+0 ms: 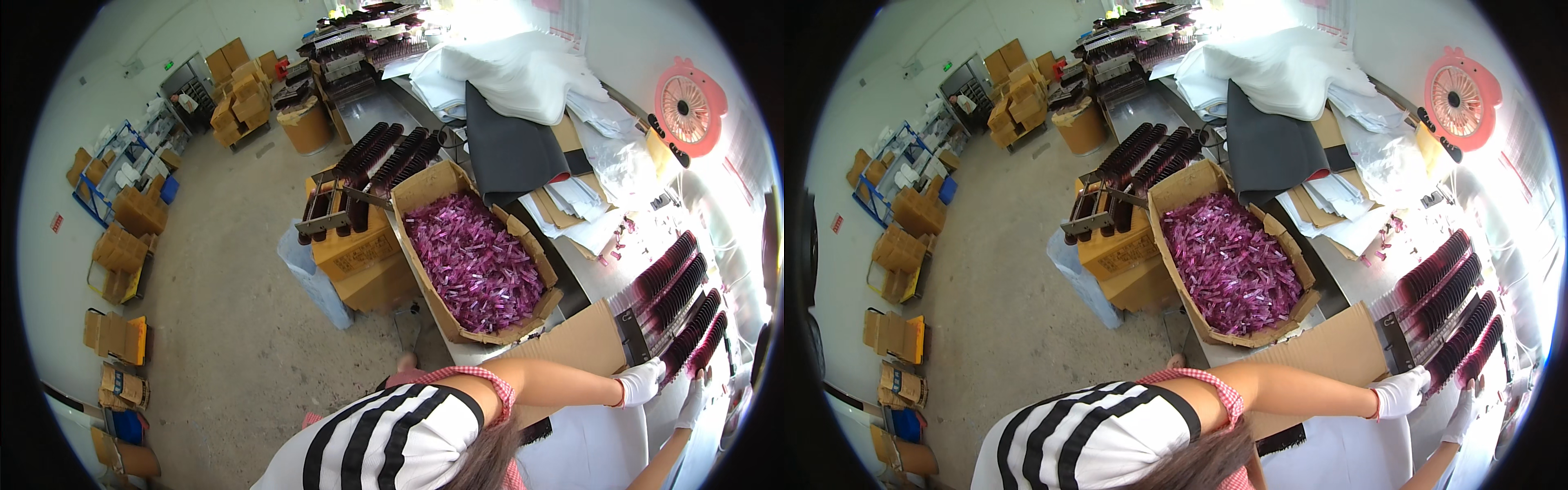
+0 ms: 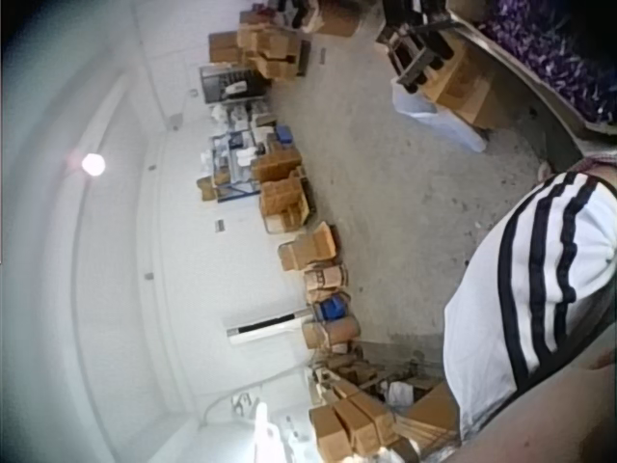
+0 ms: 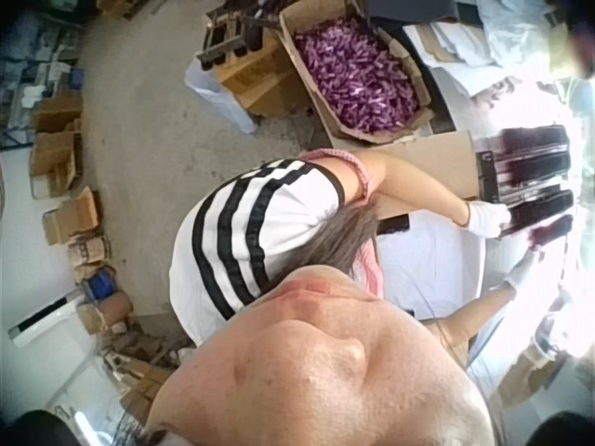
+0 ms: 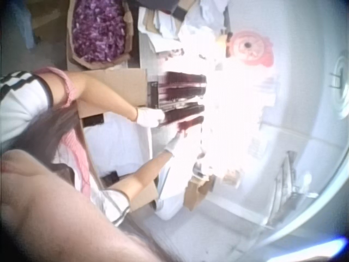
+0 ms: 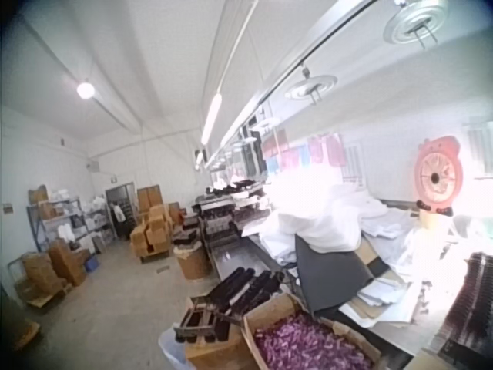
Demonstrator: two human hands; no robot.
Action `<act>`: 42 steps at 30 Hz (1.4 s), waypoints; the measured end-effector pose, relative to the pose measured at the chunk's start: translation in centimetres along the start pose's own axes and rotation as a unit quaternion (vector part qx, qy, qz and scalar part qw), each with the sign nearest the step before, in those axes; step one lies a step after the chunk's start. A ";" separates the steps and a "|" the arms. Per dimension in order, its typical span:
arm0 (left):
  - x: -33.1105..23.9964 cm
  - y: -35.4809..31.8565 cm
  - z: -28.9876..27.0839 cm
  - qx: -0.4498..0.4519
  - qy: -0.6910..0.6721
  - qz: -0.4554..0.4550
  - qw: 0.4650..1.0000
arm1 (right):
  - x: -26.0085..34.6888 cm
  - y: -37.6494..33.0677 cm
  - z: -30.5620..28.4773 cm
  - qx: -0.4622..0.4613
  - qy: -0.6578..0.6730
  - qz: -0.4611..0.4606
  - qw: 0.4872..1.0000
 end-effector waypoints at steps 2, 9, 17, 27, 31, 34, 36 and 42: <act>0.2 0.1 0.7 0.008 0.067 0.019 0.998 | 0.6 0.5 0.9 0.084 -0.094 -0.026 0.992; -1.2 0.6 -1.6 0.051 0.067 -0.096 0.992 | 3.7 -0.6 6.6 0.137 -0.266 -0.052 0.953; 0.0 1.8 -3.1 0.109 0.068 0.036 0.991 | 2.3 -5.2 11.7 -0.019 -0.566 -0.244 0.787; -3.9 0.3 -5.7 0.075 -0.431 -0.257 0.862 | 7.3 -8.4 16.6 -0.106 -0.413 -0.388 0.817; -5.5 0.0 -6.5 0.045 -0.663 -0.301 0.684 | 8.7 -13.7 19.2 0.118 -0.481 -0.349 0.796; -5.4 0.1 -7.0 0.061 -0.632 -0.310 0.708 | 9.2 -13.4 17.8 0.119 -0.386 -0.300 0.864; -4.7 0.1 -6.8 0.064 -0.526 -0.320 0.785 | 8.7 -10.3 15.8 -0.067 -0.344 -0.293 0.890; -1.6 0.9 -4.4 0.113 -0.107 -0.170 0.973 | 6.6 -0.8 8.0 -0.193 -0.407 -0.061 0.891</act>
Point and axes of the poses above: each hand's wrist, its own y-axis towards the middle knuckle, its own z-axis out of the palm, x = y × z, the point moved 1 cm from there along y, towards the middle knuckle, and after that the axes turned 1 degree about x, right-handed, at the moved point
